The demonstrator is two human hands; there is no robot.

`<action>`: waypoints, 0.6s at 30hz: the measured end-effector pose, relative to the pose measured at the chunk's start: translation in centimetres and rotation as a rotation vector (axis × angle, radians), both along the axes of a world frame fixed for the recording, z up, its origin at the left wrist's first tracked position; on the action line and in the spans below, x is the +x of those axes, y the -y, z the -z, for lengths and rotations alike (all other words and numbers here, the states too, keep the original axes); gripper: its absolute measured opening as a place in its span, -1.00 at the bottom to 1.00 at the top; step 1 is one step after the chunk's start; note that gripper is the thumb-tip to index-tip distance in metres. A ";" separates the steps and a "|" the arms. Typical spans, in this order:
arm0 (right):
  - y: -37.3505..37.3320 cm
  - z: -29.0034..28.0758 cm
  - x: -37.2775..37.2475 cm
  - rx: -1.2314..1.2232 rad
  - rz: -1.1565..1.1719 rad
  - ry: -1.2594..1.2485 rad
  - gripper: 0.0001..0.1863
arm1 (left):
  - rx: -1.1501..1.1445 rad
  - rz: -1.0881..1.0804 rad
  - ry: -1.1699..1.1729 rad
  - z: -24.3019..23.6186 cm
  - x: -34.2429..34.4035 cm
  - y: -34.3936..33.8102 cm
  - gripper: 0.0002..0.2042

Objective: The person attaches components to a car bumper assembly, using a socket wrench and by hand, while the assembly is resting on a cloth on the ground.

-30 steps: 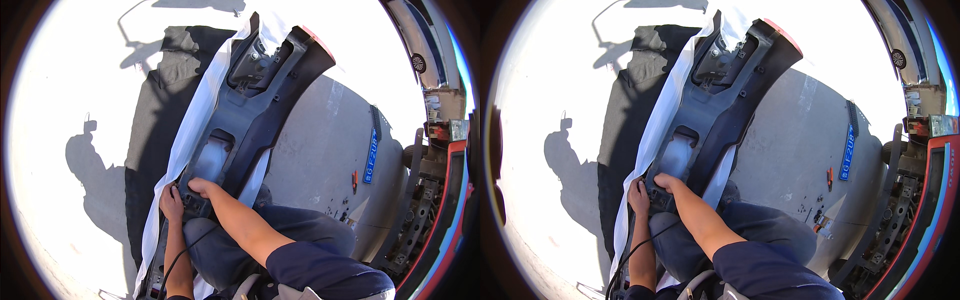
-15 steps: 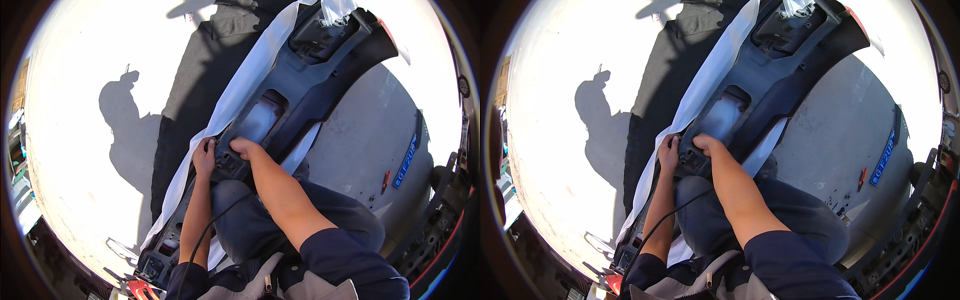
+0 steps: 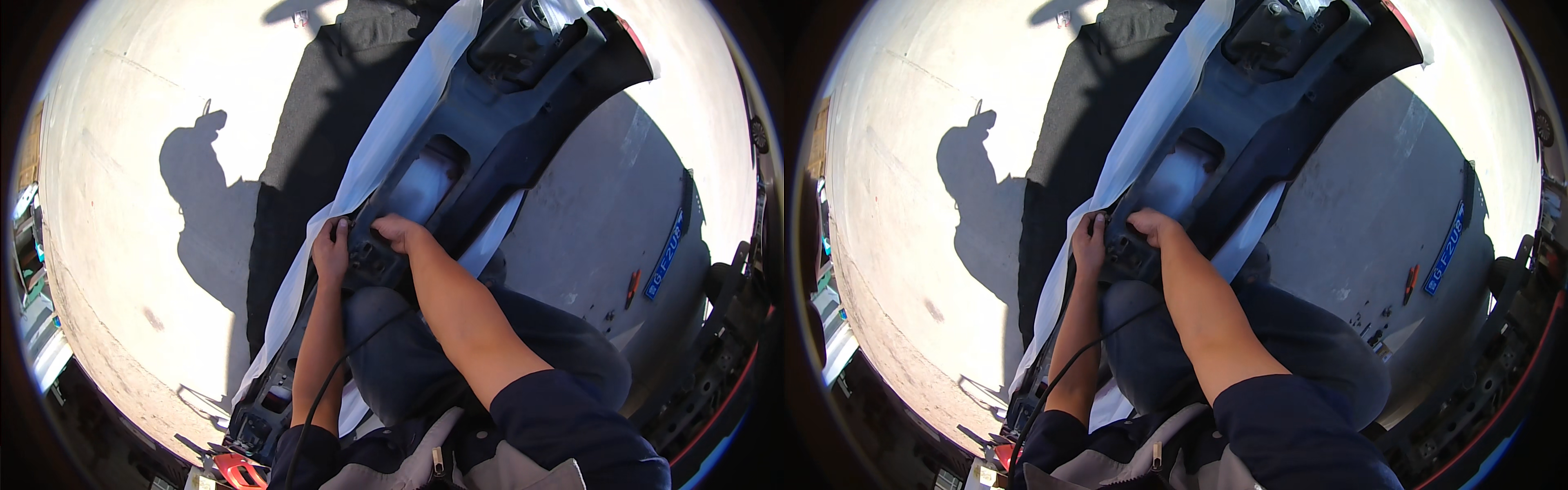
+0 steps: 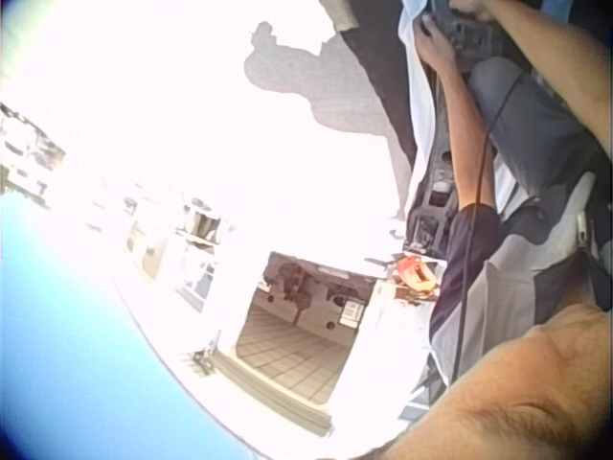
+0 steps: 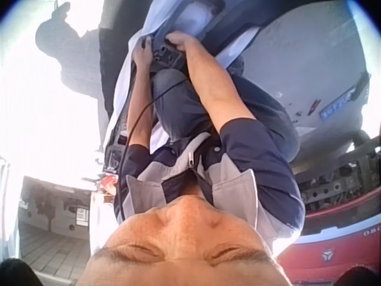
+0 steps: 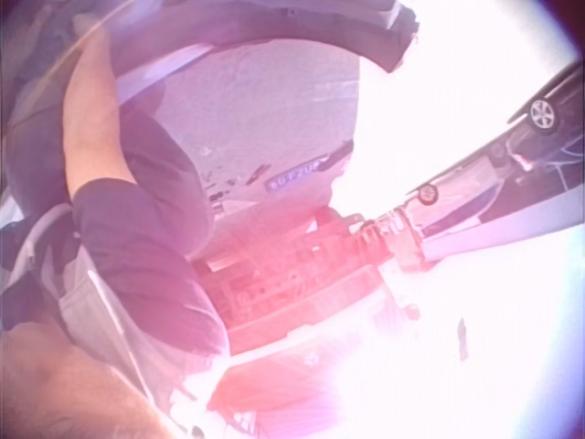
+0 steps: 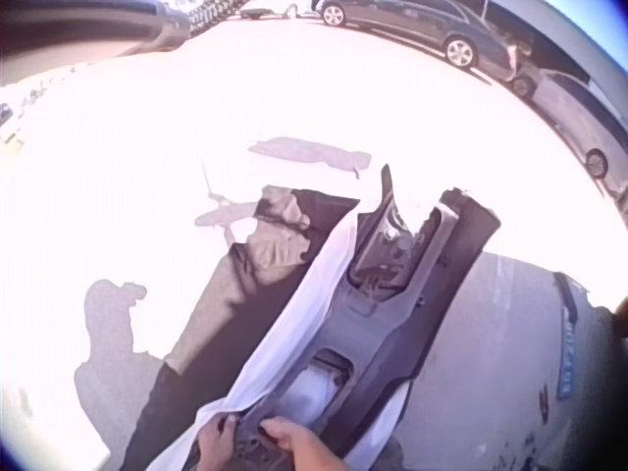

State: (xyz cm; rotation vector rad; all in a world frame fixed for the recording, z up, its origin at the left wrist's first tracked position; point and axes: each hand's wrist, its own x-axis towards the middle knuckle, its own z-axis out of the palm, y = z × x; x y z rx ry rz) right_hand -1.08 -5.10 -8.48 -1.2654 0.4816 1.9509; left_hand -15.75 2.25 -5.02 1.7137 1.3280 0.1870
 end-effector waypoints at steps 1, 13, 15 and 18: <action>0.0 -0.2 0.0 0.017 0.007 0.025 -0.68 | -0.025 -0.011 -0.008 0.1 -0.1 -0.1 -0.71; -0.2 -0.6 0.5 -0.011 -0.053 0.002 -0.66 | -0.181 -0.104 0.018 1.1 -0.1 -0.2 -0.61; 0.1 -0.2 0.5 0.004 -0.028 0.020 -0.66 | -0.161 -0.086 0.006 1.1 -0.1 -0.2 -0.60; -0.2 -0.8 0.3 0.007 -0.038 0.044 -0.66 | -0.131 -0.059 -0.046 1.2 -0.3 -0.5 -0.60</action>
